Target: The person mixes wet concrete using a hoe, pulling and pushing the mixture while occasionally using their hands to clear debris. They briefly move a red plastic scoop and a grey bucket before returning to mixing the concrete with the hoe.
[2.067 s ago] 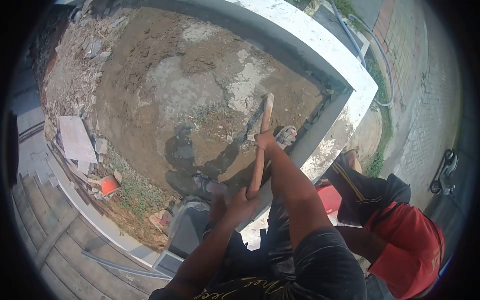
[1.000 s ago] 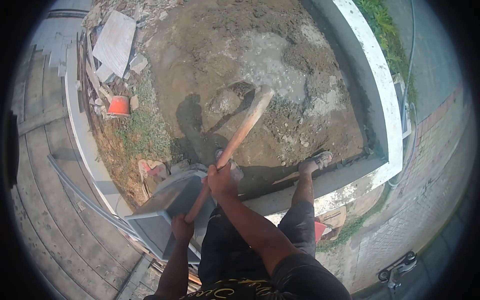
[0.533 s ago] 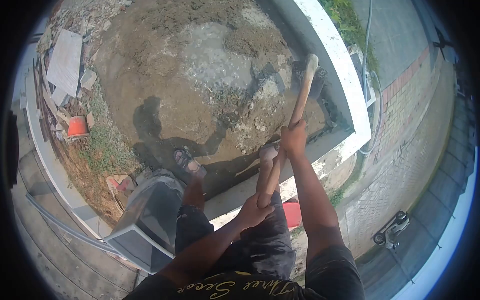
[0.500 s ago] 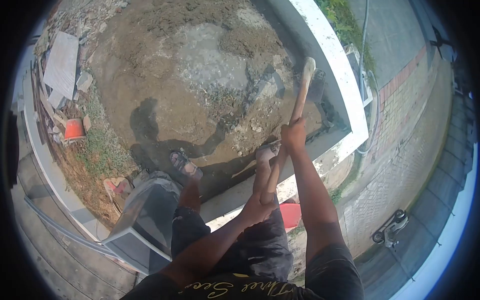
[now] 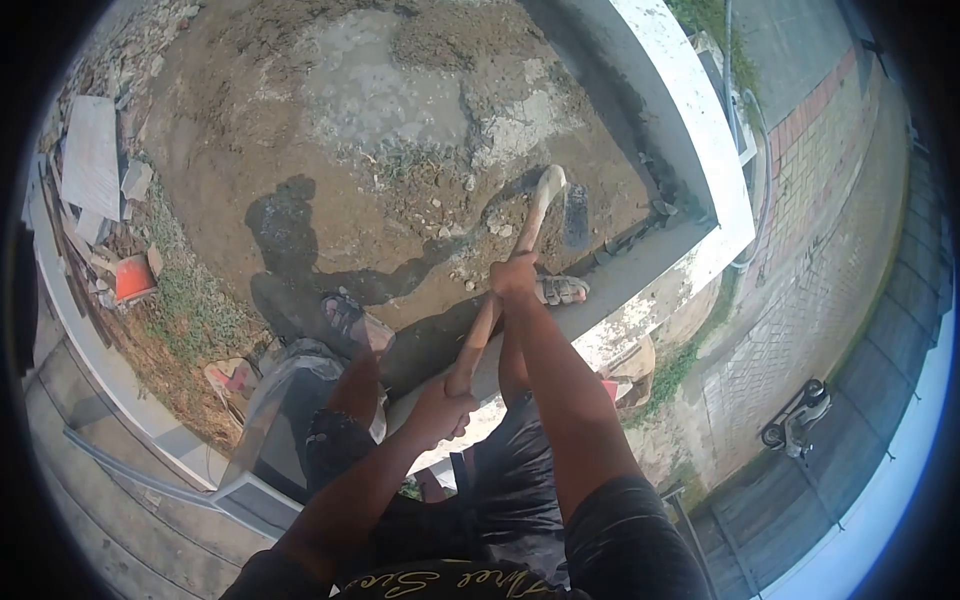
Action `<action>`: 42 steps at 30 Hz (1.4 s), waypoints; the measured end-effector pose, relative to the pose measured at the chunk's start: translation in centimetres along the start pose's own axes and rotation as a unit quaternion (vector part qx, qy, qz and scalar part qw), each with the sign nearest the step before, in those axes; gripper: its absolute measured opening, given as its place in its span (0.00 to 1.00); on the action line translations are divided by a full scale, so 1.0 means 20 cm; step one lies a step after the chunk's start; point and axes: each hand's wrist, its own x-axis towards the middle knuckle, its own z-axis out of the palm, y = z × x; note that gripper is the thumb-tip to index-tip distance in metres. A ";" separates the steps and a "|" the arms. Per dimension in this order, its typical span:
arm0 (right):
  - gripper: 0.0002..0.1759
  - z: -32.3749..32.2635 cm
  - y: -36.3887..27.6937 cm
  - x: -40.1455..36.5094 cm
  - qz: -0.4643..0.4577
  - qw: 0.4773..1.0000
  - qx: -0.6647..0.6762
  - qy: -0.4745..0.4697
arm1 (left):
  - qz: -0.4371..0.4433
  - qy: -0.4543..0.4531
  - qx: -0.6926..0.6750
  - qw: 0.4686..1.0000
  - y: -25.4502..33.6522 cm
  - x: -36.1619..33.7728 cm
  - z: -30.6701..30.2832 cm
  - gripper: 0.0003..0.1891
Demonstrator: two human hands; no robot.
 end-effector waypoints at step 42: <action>0.15 0.49 -0.74 -1.92 0.021 0.820 0.447 -0.356 | 0.129 0.427 0.298 0.844 -0.64 -1.14 -0.67 0.12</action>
